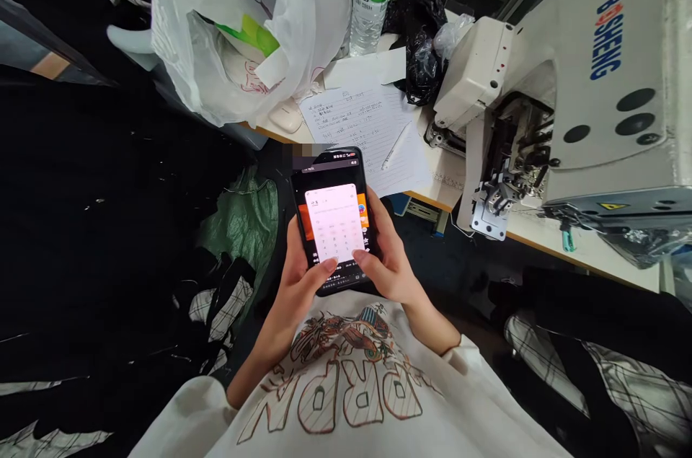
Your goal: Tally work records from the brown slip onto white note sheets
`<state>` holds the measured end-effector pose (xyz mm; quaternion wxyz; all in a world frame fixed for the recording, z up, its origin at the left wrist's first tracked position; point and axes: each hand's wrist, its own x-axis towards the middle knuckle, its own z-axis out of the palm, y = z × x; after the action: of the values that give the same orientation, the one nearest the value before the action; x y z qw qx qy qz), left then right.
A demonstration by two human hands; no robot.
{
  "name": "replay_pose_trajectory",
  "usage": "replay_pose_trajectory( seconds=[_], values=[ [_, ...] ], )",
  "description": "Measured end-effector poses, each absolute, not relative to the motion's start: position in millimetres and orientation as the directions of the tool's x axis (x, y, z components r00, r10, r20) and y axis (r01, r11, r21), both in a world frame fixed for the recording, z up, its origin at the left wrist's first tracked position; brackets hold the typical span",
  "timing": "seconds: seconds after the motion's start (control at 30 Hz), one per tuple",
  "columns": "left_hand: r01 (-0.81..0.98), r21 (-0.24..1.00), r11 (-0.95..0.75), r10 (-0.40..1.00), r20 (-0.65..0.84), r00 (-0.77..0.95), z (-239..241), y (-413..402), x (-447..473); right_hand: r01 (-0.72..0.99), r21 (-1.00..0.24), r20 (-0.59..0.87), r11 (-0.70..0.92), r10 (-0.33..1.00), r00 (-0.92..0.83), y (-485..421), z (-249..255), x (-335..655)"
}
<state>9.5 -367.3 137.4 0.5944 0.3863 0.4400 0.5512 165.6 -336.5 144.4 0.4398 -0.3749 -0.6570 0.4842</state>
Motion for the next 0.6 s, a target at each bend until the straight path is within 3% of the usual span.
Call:
replay_pose_trajectory(
  seconds=[0.23,0.6],
  values=[
    [-0.324,0.936,0.136,0.991,-0.134,0.029,144.1,-369.2,10.2,0.118,-0.97,0.165,0.213,0.932,-0.323,-337.6,146.6,164.8],
    [-0.344,0.922,0.177,0.978,-0.204,-0.043,153.0,-370.6,17.1,0.076,-0.957,0.245,0.279,0.923,-0.298,-336.4,146.5,161.0]
  ],
)
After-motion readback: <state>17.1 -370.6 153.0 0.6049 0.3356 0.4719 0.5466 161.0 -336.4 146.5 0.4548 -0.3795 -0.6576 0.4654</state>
